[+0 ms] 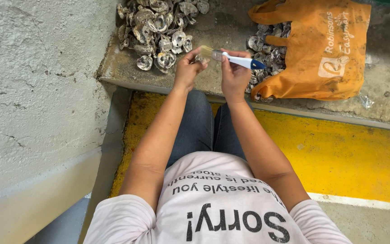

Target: The person is using a brush to clean dust and debris from individual empty oyster shells.

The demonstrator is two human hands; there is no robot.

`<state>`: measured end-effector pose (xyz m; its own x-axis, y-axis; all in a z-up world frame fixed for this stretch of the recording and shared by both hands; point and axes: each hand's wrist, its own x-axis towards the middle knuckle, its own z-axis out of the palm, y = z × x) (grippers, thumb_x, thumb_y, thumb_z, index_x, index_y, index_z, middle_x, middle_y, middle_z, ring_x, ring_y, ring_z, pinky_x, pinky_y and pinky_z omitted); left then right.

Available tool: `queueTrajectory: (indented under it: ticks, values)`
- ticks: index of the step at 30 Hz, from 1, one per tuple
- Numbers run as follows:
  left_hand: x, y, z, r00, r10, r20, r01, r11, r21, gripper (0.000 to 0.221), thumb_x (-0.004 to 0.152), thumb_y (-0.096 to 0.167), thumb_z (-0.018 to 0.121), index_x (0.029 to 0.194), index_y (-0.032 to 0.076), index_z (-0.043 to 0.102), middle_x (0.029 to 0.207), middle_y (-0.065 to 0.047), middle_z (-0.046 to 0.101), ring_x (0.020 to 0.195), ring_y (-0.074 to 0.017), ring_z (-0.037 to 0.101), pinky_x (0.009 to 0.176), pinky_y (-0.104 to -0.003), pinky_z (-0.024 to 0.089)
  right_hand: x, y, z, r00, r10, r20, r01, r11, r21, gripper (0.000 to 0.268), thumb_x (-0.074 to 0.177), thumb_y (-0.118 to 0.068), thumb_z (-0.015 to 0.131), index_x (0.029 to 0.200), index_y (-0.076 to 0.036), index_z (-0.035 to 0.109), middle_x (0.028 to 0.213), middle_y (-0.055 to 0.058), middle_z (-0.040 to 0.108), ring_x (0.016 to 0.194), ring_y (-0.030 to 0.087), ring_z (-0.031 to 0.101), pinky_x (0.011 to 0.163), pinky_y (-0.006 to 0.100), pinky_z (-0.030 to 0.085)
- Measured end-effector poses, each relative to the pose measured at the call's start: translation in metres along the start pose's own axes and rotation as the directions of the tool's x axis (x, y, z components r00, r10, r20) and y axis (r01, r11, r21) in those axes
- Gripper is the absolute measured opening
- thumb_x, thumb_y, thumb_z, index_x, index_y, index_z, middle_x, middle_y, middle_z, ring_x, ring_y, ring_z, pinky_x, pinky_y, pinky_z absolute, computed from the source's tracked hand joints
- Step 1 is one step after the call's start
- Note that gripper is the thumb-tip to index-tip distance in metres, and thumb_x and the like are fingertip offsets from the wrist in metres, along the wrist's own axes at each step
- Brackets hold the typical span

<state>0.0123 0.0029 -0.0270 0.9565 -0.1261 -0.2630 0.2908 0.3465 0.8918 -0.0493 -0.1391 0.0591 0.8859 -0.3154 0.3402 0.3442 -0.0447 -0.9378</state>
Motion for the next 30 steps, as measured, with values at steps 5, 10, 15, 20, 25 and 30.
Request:
queueTrajectory:
  ticks: [5, 10, 15, 20, 25, 30]
  values:
    - [-0.002, 0.016, -0.001, 0.981, -0.187, 0.05, 0.194, 0.929, -0.314, 0.043, 0.092, -0.013, 0.061, 0.133, 0.0, 0.061, 0.116, -0.013, 0.07, 0.097, -0.0176, 0.073, 0.088, -0.026, 0.064, 0.006, 0.02, -0.015, 0.999, 0.004, -0.033, -0.005, 0.999, -0.031, 0.017, 0.105, -0.001, 0.065, 0.114, -0.002, 0.051, 0.115, 0.019, 0.073, 0.1, 0.015, 0.072, 0.086, 0.024, 0.059]
    - [0.01, 0.001, -0.011, 0.971, -0.211, 0.116, 0.241, 0.85, -0.468, 0.036, 0.095, -0.007, 0.053, 0.13, -0.004, 0.058, 0.117, -0.018, 0.068, 0.1, -0.0215, 0.073, 0.088, -0.03, 0.066, 0.001, 0.013, -0.01, 0.999, 0.04, 0.021, -0.041, 0.999, 0.006, 0.018, 0.104, 0.0, 0.066, 0.114, -0.001, 0.051, 0.116, 0.021, 0.075, 0.098, 0.016, 0.072, 0.08, 0.025, 0.059]
    - [0.028, -0.028, -0.024, 0.979, -0.179, 0.102, 0.206, 0.853, -0.479, 0.031, 0.106, 0.0, 0.051, 0.136, -0.003, 0.059, 0.115, -0.015, 0.062, 0.095, -0.0181, 0.066, 0.091, -0.035, 0.065, 0.0, -0.001, -0.007, 0.996, -0.062, 0.063, 0.065, 0.996, -0.053, 0.018, 0.104, 0.003, 0.063, 0.115, 0.001, 0.05, 0.121, 0.022, 0.068, 0.115, 0.023, 0.071, 0.095, 0.031, 0.063]
    - [0.01, 0.018, -0.003, 0.969, -0.238, 0.072, 0.242, 0.84, -0.485, 0.03, 0.102, 0.001, 0.046, 0.131, -0.003, 0.055, 0.118, -0.019, 0.069, 0.1, -0.0228, 0.073, 0.084, -0.033, 0.065, 0.0, 0.017, -0.009, 0.97, -0.086, 0.226, 0.136, 0.967, -0.214, 0.017, 0.102, 0.004, 0.067, 0.11, 0.0, 0.053, 0.117, 0.02, 0.071, 0.115, 0.026, 0.073, 0.09, 0.033, 0.065]
    - [0.016, 0.001, -0.011, 0.967, -0.251, 0.045, 0.242, 0.851, -0.466, 0.032, 0.103, 0.005, 0.046, 0.132, -0.004, 0.055, 0.119, -0.019, 0.07, 0.098, -0.0217, 0.072, 0.081, -0.032, 0.067, -0.001, 0.003, -0.012, 0.987, -0.086, 0.134, 0.108, 0.98, -0.169, 0.017, 0.103, 0.004, 0.065, 0.113, 0.001, 0.051, 0.122, 0.02, 0.07, 0.117, 0.028, 0.073, 0.098, 0.035, 0.066]
    - [0.013, 0.011, -0.006, 0.968, -0.241, 0.069, 0.244, 0.843, -0.479, 0.03, 0.101, 0.002, 0.049, 0.129, -0.005, 0.054, 0.119, -0.02, 0.072, 0.1, -0.0234, 0.075, 0.079, -0.031, 0.065, 0.0, 0.025, -0.015, 0.978, -0.075, 0.196, 0.103, 0.985, -0.135, 0.017, 0.103, 0.005, 0.066, 0.113, 0.0, 0.053, 0.118, 0.02, 0.071, 0.118, 0.024, 0.072, 0.095, 0.032, 0.061]
